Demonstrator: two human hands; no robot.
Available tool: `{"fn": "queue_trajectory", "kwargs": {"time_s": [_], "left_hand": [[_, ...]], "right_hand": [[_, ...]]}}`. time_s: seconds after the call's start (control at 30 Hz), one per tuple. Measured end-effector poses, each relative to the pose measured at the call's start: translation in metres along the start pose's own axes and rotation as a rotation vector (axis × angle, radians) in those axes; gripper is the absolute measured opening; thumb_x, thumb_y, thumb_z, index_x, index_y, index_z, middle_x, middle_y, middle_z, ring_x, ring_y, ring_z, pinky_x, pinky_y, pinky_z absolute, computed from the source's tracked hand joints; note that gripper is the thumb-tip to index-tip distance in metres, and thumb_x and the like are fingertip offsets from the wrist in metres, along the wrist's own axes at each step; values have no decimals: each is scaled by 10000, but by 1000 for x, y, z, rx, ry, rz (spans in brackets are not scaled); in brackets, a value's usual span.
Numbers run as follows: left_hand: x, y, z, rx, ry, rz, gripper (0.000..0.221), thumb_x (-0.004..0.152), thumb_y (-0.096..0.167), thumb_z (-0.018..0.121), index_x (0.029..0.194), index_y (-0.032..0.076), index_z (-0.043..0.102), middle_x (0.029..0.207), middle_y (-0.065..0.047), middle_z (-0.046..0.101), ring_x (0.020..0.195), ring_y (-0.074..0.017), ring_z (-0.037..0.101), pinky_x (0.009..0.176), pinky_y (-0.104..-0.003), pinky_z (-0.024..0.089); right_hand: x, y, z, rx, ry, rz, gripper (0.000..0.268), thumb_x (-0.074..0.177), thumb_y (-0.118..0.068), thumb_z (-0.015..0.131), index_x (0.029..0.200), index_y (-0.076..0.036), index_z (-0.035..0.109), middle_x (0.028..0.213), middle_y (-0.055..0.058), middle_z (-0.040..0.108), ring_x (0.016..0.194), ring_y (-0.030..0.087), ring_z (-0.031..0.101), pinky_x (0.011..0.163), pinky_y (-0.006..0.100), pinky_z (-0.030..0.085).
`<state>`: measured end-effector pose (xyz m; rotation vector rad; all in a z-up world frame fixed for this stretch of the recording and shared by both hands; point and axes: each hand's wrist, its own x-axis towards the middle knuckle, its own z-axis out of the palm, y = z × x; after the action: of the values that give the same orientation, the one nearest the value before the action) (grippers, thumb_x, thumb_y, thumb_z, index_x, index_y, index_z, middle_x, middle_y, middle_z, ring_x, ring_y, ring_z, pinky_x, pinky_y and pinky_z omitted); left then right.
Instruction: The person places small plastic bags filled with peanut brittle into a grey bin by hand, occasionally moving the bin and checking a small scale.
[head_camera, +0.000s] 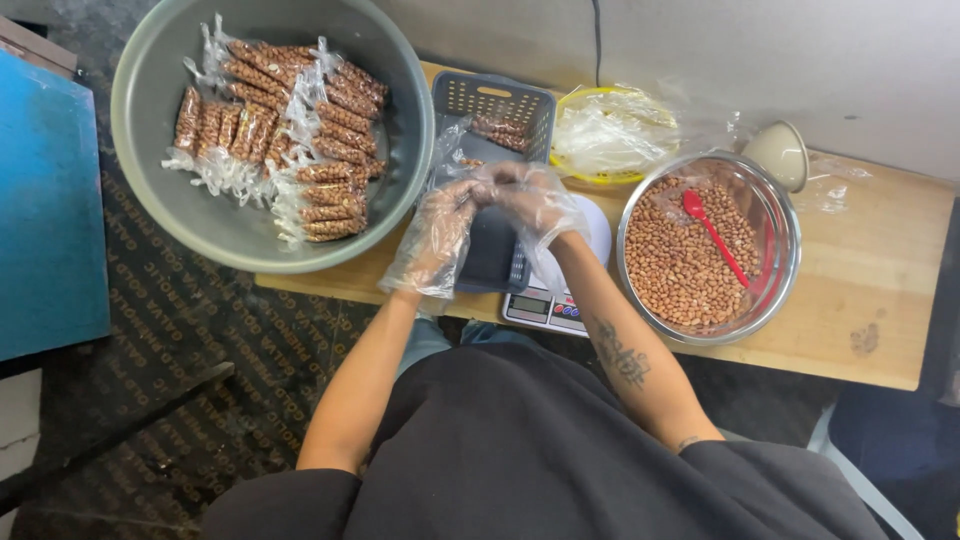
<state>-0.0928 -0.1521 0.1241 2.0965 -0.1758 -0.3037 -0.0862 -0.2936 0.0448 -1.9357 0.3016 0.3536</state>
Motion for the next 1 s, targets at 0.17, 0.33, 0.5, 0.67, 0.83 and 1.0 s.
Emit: {"fn": "queue_trajectory", "kwargs": {"time_s": [0.17,0.33,0.5,0.67,0.83,1.0], "left_hand": [[5,-58,17,-105,-212,-24,271,897,421,558,1050,231,674,949,-49,684,961,-230,629,801,-371,494],[-15,-42,24,-225,-281,20,305,893,413,541,1009,172,690,910,-117,691,921,-326,645,785,-414,488],[-19,-51,38,-187,-193,-39,257,949,379,426,849,311,653,655,52,625,645,-92,588,620,-230,455],[-31,-45,40,-269,-101,-133,206,908,242,462,899,190,661,750,-63,638,755,-195,613,697,-326,486],[-21,-73,55,-101,-159,-187,609,873,710,345,672,215,638,656,-9,630,674,-187,627,627,-325,475],[-29,-49,32,-455,-161,-171,281,941,243,435,755,142,620,530,-20,518,441,-114,507,440,-230,422]], "right_hand": [[-8,-18,-15,184,-24,-17,220,710,-261,759,895,-169,684,760,30,656,694,123,638,621,263,546],[-5,-19,-25,133,-4,-105,138,768,-249,702,887,-181,690,696,29,645,621,107,631,569,238,534],[-6,-18,-22,166,107,-127,91,782,-240,655,855,-224,705,595,26,641,561,101,660,496,227,552],[-50,-36,-23,95,-104,-165,433,752,-409,671,1087,-135,646,968,115,633,871,227,621,739,358,542],[-37,-3,-6,355,-55,16,342,723,-365,762,950,-117,702,856,77,670,771,132,633,708,258,563],[-37,-39,-21,559,-43,180,144,840,-262,573,856,-130,629,595,-63,508,516,50,437,482,186,393]]}}
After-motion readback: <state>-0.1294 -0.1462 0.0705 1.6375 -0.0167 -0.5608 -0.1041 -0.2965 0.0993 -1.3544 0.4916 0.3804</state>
